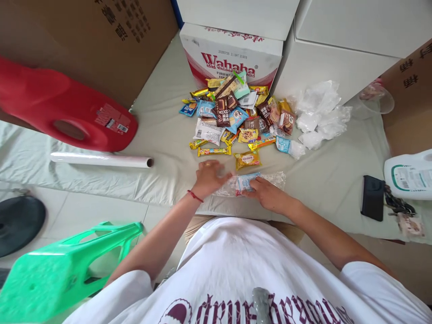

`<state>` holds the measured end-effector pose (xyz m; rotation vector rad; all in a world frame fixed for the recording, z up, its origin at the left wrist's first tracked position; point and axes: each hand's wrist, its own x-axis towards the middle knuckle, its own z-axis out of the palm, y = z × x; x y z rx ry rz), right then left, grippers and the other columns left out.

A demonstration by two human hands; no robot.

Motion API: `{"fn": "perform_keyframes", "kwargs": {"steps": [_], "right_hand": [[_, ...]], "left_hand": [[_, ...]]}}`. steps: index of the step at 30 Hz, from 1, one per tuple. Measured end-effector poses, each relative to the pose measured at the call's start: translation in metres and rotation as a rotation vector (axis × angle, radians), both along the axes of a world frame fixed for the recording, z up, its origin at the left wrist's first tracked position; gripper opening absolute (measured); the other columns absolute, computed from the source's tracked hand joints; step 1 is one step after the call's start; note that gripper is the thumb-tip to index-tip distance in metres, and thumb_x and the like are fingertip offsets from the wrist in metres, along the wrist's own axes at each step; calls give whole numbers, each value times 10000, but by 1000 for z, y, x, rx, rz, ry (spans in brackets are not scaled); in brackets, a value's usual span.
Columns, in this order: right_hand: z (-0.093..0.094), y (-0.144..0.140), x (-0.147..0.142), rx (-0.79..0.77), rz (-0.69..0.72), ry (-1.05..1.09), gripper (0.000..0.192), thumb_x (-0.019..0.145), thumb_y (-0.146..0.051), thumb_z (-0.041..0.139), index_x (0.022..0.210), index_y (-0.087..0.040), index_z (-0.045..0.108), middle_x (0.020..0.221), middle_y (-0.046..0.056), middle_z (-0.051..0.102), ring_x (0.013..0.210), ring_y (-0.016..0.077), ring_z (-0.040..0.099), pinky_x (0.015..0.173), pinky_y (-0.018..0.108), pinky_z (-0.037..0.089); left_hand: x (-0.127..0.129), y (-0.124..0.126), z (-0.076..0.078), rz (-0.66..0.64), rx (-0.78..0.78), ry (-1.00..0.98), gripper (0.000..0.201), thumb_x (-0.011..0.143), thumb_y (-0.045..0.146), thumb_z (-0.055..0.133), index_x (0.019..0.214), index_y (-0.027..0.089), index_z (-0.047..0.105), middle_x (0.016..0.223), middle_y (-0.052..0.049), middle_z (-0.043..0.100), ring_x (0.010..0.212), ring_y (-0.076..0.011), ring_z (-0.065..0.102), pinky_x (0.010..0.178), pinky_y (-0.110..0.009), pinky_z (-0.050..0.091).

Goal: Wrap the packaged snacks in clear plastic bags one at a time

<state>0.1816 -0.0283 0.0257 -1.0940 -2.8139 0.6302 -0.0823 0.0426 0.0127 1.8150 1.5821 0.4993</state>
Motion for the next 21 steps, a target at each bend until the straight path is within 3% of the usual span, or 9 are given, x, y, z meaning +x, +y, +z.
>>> {"fn": "perform_keyframes", "kwargs": {"steps": [2,4,7,9,12,15,18,20,21], "right_hand": [[1,-2,3,-27,-20,43,433,978,-59,479,1292,-253,704,930,82,548,866,225,447,759,325,396],[2,-3,5,-43,-26,78,429,965,-75,514,1312,-253,693,944,83,551,875,228,447,787,338,411],[4,-5,3,-46,-37,90,431,954,-90,531,1317,-252,696,957,94,558,891,239,452,818,365,425],[6,-6,-1,-57,-57,92,417,945,-90,528,1284,-243,717,988,111,577,918,250,468,832,383,437],[11,-11,4,-92,-92,150,409,929,-108,534,1276,-225,717,1145,145,612,1012,274,506,895,426,462],[16,-16,25,-203,-115,311,359,970,-190,516,1261,-250,717,1159,114,660,1042,261,570,929,413,492],[14,-17,51,-120,-481,371,340,1027,-309,471,1272,-275,705,1055,89,692,1003,259,607,939,422,505],[4,-16,62,45,-776,253,374,989,-397,563,1304,-235,682,1102,136,667,1060,318,574,984,500,480],[-2,-15,64,93,-851,177,406,945,-425,632,1285,-211,687,1139,163,646,1094,351,545,993,537,467]], "left_hand": [[-1,-15,8,-91,-38,176,283,711,441,806,777,202,669,1320,-130,644,1280,-401,491,956,-507,469],[-4,-30,20,-138,-104,187,194,733,353,757,709,204,634,1162,-118,704,1120,-346,611,875,-455,513],[7,-42,37,-148,-319,-106,210,824,389,650,717,217,596,726,-20,679,680,-200,653,638,-315,514],[29,-43,39,-144,-435,-319,230,863,417,604,755,215,620,639,11,658,571,-164,625,557,-274,485],[69,-41,28,-118,-368,-398,301,936,317,454,778,199,682,684,-12,712,653,-169,673,616,-273,520],[91,-43,13,-171,-149,-208,316,938,223,440,889,203,751,880,-47,768,826,-193,705,741,-298,539],[95,-50,6,-244,22,88,274,951,237,508,987,252,779,929,-60,739,802,-203,679,690,-308,500],[94,-55,7,-244,91,209,244,960,267,540,1030,279,773,940,-67,711,824,-219,664,688,-323,487],[94,-56,7,-219,125,246,231,950,293,577,1094,279,757,993,-82,702,895,-246,661,732,-347,497]]}}
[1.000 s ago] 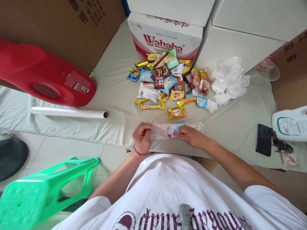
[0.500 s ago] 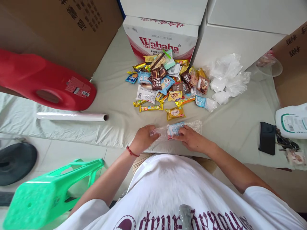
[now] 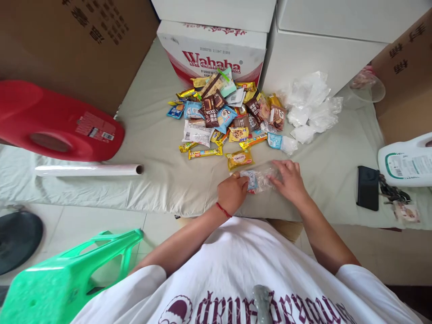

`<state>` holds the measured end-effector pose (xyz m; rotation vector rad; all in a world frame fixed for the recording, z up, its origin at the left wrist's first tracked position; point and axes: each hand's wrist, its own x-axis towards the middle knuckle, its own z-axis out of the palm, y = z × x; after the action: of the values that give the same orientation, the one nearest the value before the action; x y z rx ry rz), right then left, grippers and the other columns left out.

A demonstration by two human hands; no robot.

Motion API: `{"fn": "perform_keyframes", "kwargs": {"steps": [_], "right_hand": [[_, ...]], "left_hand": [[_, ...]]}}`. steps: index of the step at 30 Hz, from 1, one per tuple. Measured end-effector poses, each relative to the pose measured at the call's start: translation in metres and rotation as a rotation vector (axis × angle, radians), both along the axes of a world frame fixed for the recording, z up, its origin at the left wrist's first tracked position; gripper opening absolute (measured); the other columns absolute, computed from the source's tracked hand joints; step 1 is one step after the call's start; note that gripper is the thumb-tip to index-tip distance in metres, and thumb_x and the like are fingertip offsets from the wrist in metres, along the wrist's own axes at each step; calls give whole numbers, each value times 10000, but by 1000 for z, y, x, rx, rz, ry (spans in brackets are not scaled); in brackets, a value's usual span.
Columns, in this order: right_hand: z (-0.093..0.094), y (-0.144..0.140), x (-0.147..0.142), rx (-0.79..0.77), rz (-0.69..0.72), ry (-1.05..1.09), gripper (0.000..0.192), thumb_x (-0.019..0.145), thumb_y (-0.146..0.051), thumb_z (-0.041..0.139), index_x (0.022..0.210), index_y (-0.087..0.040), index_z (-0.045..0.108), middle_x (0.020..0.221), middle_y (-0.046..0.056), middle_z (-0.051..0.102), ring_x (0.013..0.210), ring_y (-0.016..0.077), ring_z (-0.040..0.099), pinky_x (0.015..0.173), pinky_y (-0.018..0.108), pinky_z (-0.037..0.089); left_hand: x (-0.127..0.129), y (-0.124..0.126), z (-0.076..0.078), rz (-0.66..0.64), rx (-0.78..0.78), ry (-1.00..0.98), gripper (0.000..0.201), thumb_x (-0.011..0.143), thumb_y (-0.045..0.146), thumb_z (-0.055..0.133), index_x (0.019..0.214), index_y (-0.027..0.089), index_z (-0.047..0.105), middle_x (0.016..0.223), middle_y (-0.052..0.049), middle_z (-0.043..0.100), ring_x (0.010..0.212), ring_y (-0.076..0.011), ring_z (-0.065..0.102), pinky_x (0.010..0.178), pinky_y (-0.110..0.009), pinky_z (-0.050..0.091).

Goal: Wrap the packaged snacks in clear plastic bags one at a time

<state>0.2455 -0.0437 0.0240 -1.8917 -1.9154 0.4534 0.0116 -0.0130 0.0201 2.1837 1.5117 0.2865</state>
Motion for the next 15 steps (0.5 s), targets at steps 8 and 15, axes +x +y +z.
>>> {"fn": "perform_keyframes", "kwargs": {"steps": [8,15], "right_hand": [[-3,-16,-31,-110,-69,129,140,935,-338,589,876,-222,643,921,90,646,799,232,588,762,374,514],[-5,-23,-77,-231,-164,727,287,988,-441,460,1053,-227,639,1005,57,727,907,209,667,835,339,546]], "left_hand": [[0,8,-3,144,-22,51,453,777,503,790,1067,183,656,1236,-197,598,1222,-428,509,939,-552,476],[17,-21,2,-88,90,-216,192,869,197,585,1060,185,571,1125,-158,583,1106,-315,565,905,-444,497]]}}
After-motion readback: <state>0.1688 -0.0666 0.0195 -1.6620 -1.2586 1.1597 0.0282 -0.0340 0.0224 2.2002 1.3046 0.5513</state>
